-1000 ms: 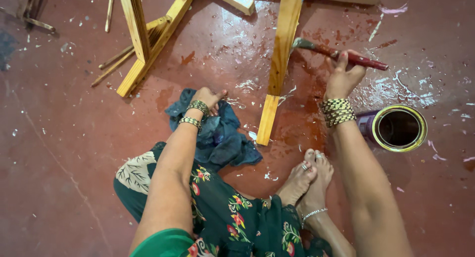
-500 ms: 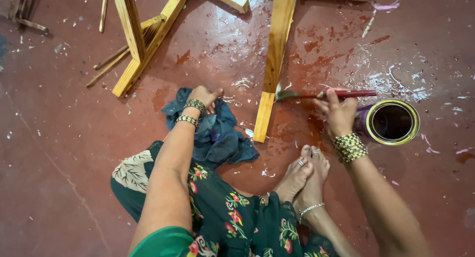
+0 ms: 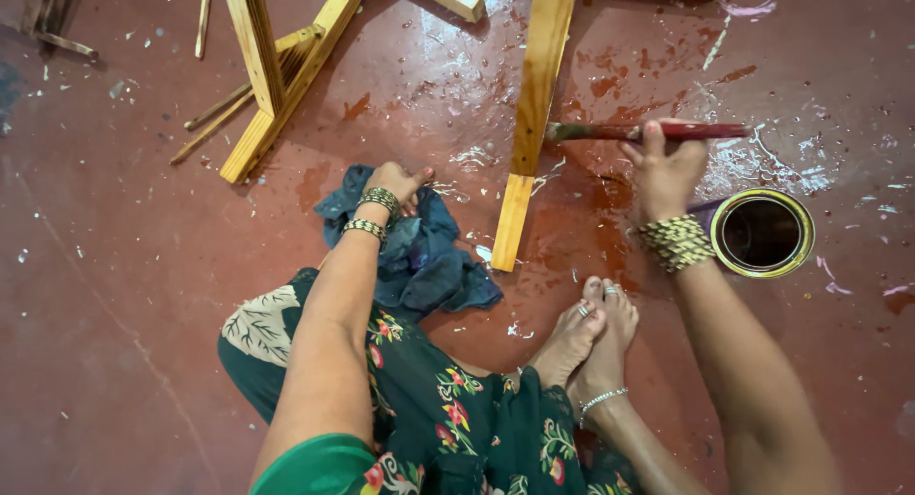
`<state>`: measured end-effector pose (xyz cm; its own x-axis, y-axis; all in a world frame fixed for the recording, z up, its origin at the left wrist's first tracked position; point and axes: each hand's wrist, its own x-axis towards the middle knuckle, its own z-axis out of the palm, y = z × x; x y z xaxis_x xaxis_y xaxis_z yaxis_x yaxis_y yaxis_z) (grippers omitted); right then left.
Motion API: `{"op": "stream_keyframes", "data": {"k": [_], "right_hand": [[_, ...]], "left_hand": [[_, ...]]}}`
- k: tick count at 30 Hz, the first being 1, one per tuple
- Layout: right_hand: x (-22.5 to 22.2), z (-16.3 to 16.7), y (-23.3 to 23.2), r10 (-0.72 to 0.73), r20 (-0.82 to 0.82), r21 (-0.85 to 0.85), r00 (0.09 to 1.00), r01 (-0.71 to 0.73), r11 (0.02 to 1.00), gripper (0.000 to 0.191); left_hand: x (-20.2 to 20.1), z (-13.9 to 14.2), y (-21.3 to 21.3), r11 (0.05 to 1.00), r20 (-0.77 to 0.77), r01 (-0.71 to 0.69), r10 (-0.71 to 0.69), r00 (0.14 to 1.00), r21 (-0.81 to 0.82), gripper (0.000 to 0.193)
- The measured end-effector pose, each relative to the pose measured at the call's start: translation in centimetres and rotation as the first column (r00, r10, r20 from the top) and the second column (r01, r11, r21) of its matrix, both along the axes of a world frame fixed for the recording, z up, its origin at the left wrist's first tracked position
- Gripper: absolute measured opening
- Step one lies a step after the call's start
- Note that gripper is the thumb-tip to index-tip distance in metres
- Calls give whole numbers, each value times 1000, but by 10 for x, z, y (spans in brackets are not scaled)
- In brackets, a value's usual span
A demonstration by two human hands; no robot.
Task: The person sits on the floor and applies a dark stain or varnish to wooden furniture frames using a brush, repeatedly dipping the brush into an open can and brushing the wood surfaces, turning and repositioning the frames to reach different sides.
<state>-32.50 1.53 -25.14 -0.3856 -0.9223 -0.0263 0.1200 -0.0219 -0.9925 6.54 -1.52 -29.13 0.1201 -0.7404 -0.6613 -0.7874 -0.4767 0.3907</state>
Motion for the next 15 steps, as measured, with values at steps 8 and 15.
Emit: {"op": "stream_keyframes", "data": {"k": [8, 15], "right_hand": [[27, -6, 53, 70, 12, 38, 997, -71, 997, 12], [52, 5, 124, 132, -253, 52, 958, -123, 991, 15]], "left_hand": [[4, 6, 2, 1000, -9, 1, 0, 1000, 5, 72], [3, 17, 17, 996, 72, 50, -44, 996, -78, 69]]}}
